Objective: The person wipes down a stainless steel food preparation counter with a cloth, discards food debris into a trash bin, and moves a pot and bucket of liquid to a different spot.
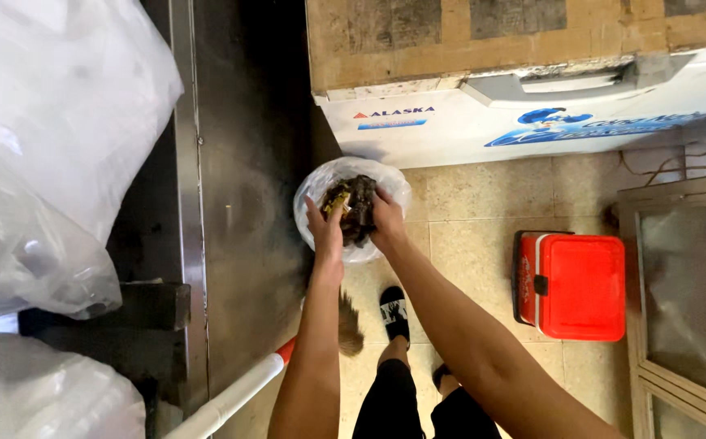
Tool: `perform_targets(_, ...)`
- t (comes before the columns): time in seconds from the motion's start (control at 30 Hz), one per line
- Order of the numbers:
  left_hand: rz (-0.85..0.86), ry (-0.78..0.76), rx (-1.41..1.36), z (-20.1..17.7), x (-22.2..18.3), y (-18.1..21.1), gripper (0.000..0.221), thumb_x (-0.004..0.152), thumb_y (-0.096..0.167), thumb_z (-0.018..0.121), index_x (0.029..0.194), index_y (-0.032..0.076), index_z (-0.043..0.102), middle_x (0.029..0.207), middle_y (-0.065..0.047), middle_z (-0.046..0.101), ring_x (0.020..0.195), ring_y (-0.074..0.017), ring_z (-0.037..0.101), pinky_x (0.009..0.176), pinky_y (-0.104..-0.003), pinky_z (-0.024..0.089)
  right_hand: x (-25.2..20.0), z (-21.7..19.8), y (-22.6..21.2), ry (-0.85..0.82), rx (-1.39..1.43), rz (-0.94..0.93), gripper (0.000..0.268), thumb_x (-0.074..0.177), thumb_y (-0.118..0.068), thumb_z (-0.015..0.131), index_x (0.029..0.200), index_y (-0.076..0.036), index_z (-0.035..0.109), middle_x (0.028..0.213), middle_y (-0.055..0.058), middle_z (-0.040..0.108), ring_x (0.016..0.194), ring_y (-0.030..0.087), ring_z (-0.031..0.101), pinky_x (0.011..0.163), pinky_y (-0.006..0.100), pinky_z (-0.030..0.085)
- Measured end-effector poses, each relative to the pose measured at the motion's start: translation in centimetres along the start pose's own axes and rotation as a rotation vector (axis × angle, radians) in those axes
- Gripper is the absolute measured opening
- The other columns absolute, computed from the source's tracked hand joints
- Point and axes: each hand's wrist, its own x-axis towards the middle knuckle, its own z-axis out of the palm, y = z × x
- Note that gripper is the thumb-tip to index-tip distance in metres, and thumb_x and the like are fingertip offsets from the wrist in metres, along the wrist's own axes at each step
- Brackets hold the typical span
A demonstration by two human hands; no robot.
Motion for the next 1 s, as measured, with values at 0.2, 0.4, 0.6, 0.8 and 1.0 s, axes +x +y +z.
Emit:
perform_targets(0.2,-0.175,-0.182,0.127,-0.2,-1.9,0.1,0.052,0.090,0.034,0.081,0.122,-0.006,0.075,0.114,-0.024,0.072,0.093,-0.0367,0.075,0.075,-0.047,0.058,-2.6,-0.9,-2.3,-0.274,0.147,0.115,0.040,0.103,-0.012,0.051,0.142,-0.005,0.055,0.119,0.010,0.072,0.101,0.021,0.071,0.088,0.036,0.058)
perform_targets(0.4,0.627,-0.085,0.598,-0.5,-2.4,8.4,0.048,0.101,0.045,0.062,0.101,-0.002,0.074,0.085,-0.024,0.073,0.073,-0.0366,0.071,0.069,-0.049,0.053,-4.9,-6.1,-5.8,-0.141,-0.418,0.275,0.042,0.104,-0.018,0.056,0.144,-0.014,0.064,0.117,0.007,0.071,0.098,0.015,0.063,0.082,0.032,0.049)
perform_targets(0.6,-0.049,-0.290,0.168,-1.1,-3.4,11.2,0.043,0.098,0.042,0.064,0.100,0.000,0.072,0.080,-0.015,0.070,0.070,-0.0289,0.066,0.066,-0.050,0.054,-10.9,-8.4,-10.5,-0.131,-0.528,0.360,0.045,0.101,-0.024,0.055,0.145,-0.018,0.058,0.133,0.005,0.068,0.119,0.019,0.065,0.096,0.037,0.052)
perform_targets(0.8,0.370,-0.081,0.763,0.5,-6.7,15.9,0.048,0.104,0.041,0.057,0.100,-0.004,0.072,0.081,-0.019,0.073,0.074,-0.0267,0.068,0.069,-0.044,0.048,-14.9,-1.1,-15.9,-0.343,-0.716,-0.377,0.058,0.092,-0.014,0.062,0.149,-0.010,0.050,0.146,0.008,0.060,0.130,0.027,0.061,0.110,0.044,0.049)
perform_targets(1.0,0.626,-0.066,0.730,2.0,-12.1,23.9,0.041,0.103,0.037,0.057,0.101,-0.001,0.071,0.085,-0.019,0.073,0.078,-0.0267,0.070,0.072,-0.043,0.051,-14.3,2.7,-12.9,-0.500,-1.110,-0.458,0.069,0.087,-0.015,0.065,0.153,-0.013,0.044,0.156,0.013,0.045,0.143,0.033,0.043,0.114,0.050,0.036)
